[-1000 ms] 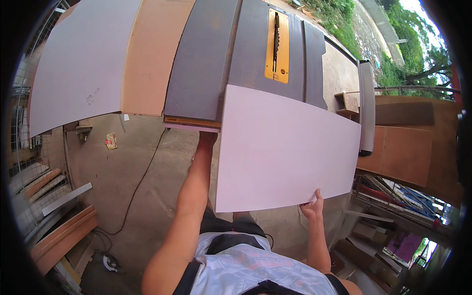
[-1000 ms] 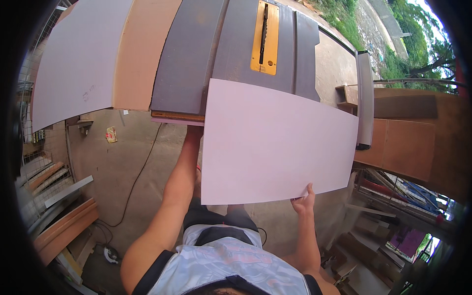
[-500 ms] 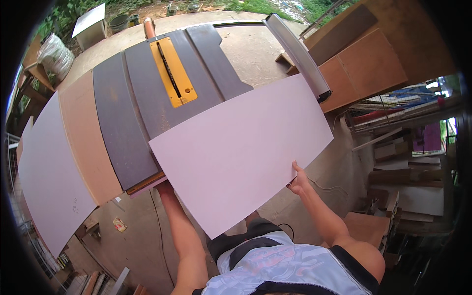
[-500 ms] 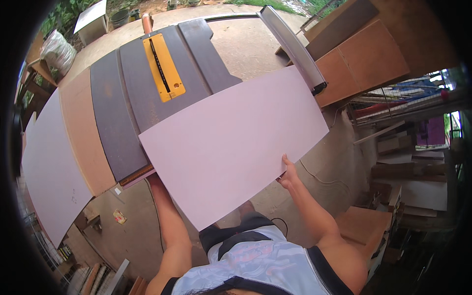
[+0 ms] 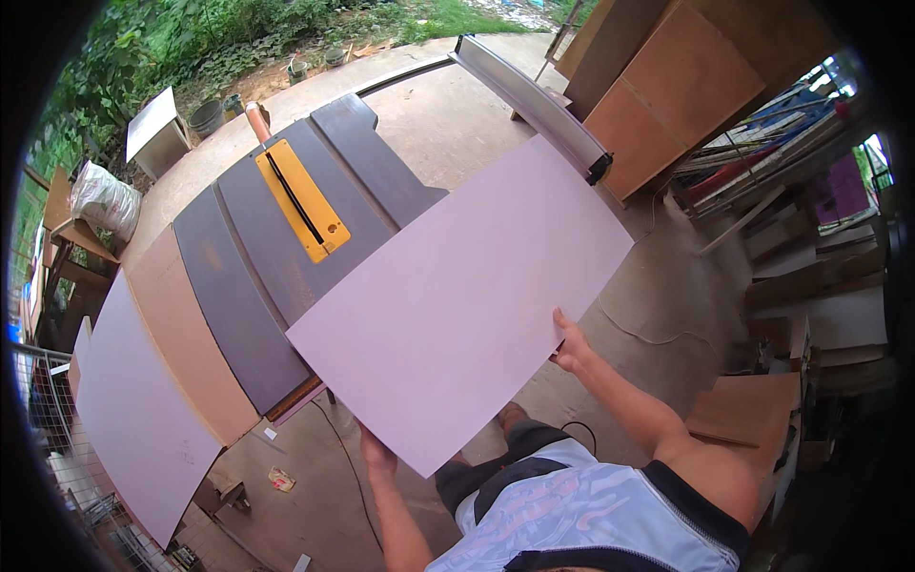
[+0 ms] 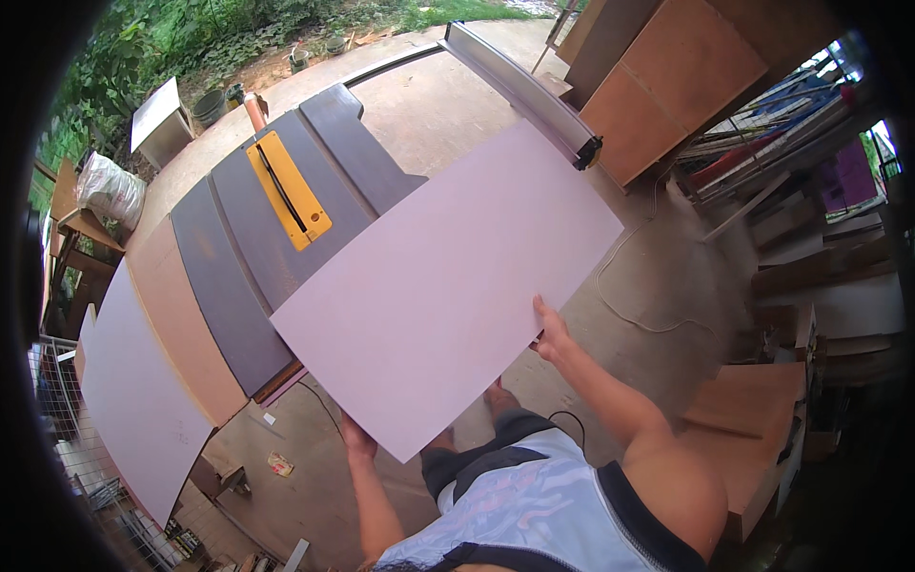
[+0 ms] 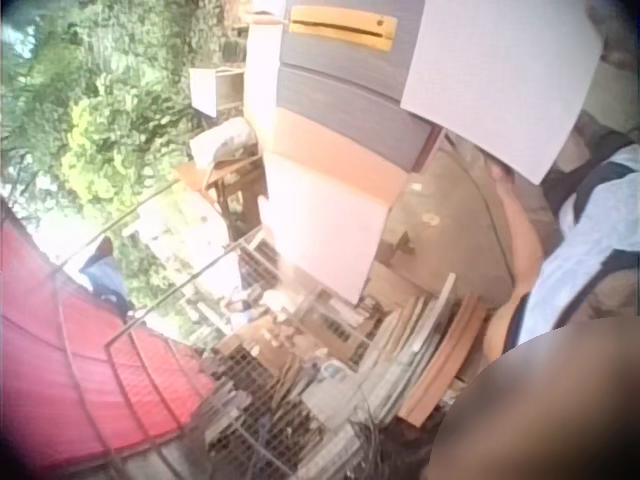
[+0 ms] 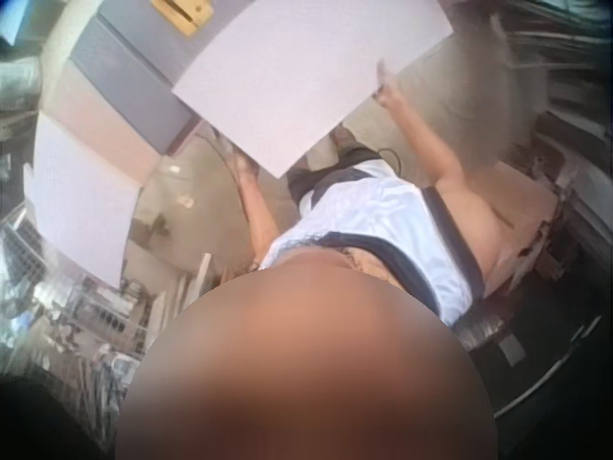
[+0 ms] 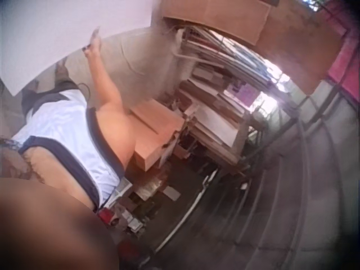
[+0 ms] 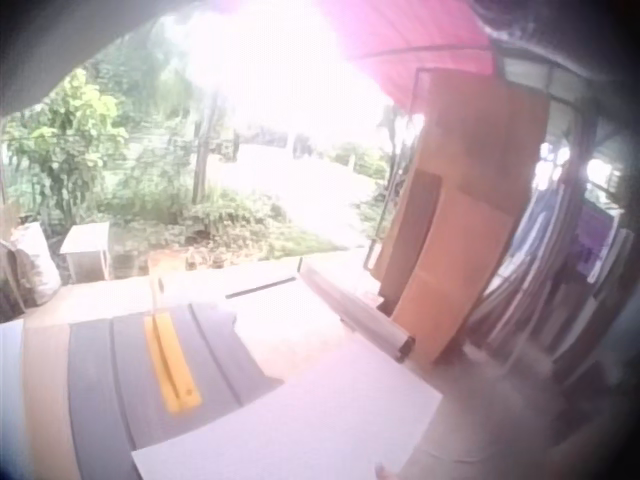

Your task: The person carries a large white panel to a table saw, adjusts the fence, and cuts the panel into smaller pieces. They then carry the cut pieces to a cabinet frame and fit one piece into the cabinet.

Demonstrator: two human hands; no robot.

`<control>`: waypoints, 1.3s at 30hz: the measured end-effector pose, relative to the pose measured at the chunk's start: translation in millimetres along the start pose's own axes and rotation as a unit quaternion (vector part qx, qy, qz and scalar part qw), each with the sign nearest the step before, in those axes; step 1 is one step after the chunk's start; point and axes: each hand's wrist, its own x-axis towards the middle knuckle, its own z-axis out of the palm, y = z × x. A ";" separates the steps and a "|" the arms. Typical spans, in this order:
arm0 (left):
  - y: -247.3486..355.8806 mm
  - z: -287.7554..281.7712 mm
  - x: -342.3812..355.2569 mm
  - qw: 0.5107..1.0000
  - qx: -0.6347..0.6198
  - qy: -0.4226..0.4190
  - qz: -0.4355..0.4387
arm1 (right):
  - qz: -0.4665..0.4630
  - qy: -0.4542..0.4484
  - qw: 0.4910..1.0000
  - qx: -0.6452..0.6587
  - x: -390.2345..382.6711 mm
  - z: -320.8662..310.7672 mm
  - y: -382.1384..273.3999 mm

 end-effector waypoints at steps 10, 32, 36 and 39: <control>-55.7 100.4 -53.4 0.850 0.351 0.351 0.176 | -0.020 -0.165 0.971 0.174 49.9 -10.9 17.3; -41.2 118.9 -50.5 0.852 0.361 0.341 0.164 | -0.043 -0.089 0.990 0.098 9.0 -29.1 -35.0; -38.5 132.7 -49.0 0.882 0.316 0.278 0.213 | -0.056 -0.091 0.988 0.110 27.2 -22.3 -48.8; -32.2 133.6 -46.4 0.899 0.307 0.231 0.210 | -0.037 -0.088 0.985 0.140 33.5 -15.9 -51.6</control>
